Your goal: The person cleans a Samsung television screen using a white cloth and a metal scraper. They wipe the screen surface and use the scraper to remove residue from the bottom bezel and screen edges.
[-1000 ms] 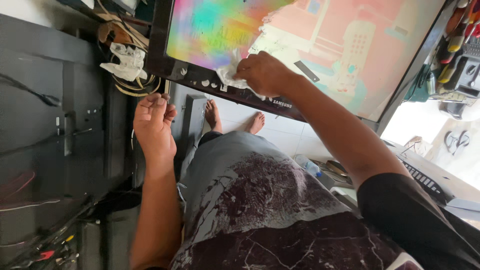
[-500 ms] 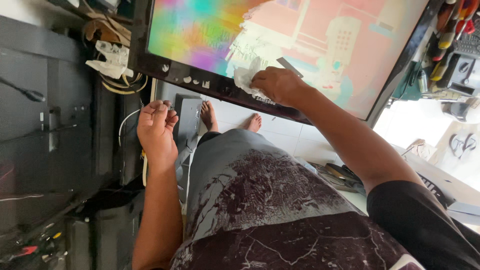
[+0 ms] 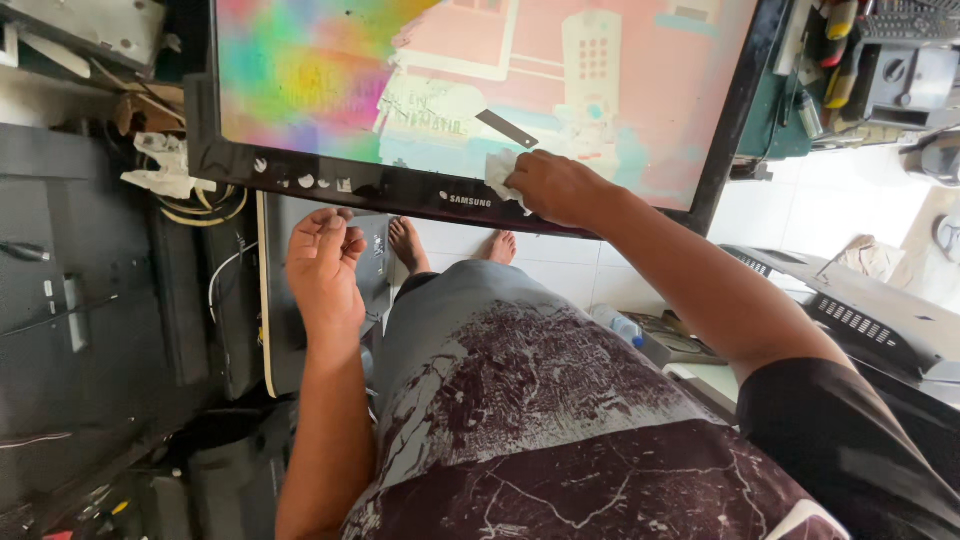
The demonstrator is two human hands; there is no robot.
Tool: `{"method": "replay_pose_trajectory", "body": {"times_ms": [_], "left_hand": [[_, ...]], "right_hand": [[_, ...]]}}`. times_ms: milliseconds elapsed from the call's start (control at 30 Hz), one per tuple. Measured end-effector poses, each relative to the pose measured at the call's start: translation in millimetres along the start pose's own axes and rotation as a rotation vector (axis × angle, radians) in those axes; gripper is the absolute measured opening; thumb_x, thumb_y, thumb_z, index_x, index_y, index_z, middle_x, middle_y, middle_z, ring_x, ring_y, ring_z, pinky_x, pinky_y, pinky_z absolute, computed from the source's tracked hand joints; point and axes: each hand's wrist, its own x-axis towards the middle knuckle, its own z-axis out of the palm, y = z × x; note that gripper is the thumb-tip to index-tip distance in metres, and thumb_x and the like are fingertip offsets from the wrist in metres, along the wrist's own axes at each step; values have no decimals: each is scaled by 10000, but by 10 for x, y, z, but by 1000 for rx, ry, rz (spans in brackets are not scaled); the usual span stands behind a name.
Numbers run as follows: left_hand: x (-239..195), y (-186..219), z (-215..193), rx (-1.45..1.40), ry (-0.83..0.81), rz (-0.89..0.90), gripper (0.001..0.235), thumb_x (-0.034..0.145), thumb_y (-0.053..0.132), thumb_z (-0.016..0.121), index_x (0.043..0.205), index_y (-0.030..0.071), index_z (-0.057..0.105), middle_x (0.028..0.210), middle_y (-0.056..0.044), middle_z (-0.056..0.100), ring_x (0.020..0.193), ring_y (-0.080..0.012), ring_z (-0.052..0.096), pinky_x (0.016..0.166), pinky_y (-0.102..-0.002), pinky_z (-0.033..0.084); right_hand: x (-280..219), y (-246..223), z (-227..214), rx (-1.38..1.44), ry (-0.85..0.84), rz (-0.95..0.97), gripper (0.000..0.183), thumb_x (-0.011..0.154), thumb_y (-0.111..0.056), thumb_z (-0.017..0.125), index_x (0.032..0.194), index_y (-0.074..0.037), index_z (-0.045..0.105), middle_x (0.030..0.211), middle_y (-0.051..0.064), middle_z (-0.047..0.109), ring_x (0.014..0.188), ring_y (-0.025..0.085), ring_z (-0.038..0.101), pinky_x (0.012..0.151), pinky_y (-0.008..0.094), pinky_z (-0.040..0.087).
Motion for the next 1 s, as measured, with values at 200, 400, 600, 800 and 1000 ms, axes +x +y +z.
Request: {"method": "replay_pose_trajectory", "body": {"times_ms": [200, 400, 600, 800, 1000], "left_hand": [[-82, 46, 179, 7, -3, 1, 180, 1040, 163, 688, 1196, 110, 613, 1113, -60, 728, 863, -79, 711, 811, -197, 635], [-85, 70, 100, 2, 9, -1, 170, 1052, 188, 679, 1195, 131, 606, 1139, -56, 723, 872, -75, 705, 804, -182, 637], [-27, 122, -159, -18, 65, -16, 194, 1061, 200, 696, 1220, 124, 615, 1174, -72, 720, 909, -103, 712, 859, -219, 637], [148, 221, -308, -10, 53, -37, 186, 1071, 209, 697, 1217, 127, 615, 1184, -83, 725, 917, -117, 708, 868, -228, 636], [489, 212, -391, 2, -15, -41, 184, 1055, 182, 715, 1206, 132, 624, 1164, -92, 732, 904, -107, 723, 839, -226, 647]], "right_hand": [[-242, 209, -1152, 222, -436, 373, 347, 1029, -298, 565, 1149, -65, 793, 1066, 184, 755, 1053, 432, 766, 943, 512, 579], [-330, 451, -817, 189, -411, 521, 259, 988, -194, 663, 1168, -125, 836, 1016, 148, 798, 998, 382, 787, 895, 475, 593], [-511, 209, -357, -9, 101, 417, 127, 965, -52, 760, 1076, -92, 808, 1061, 121, 717, 899, 322, 775, 778, 418, 657], [-690, -108, -313, 204, 350, 569, 372, 930, -390, 878, 1097, -63, 819, 1406, 126, 598, 1135, 385, 717, 899, 515, 649], [-622, 123, -48, 154, 379, 623, 352, 903, -115, 869, 1234, -136, 751, 1095, 109, 714, 948, 384, 768, 815, 505, 645]]}}
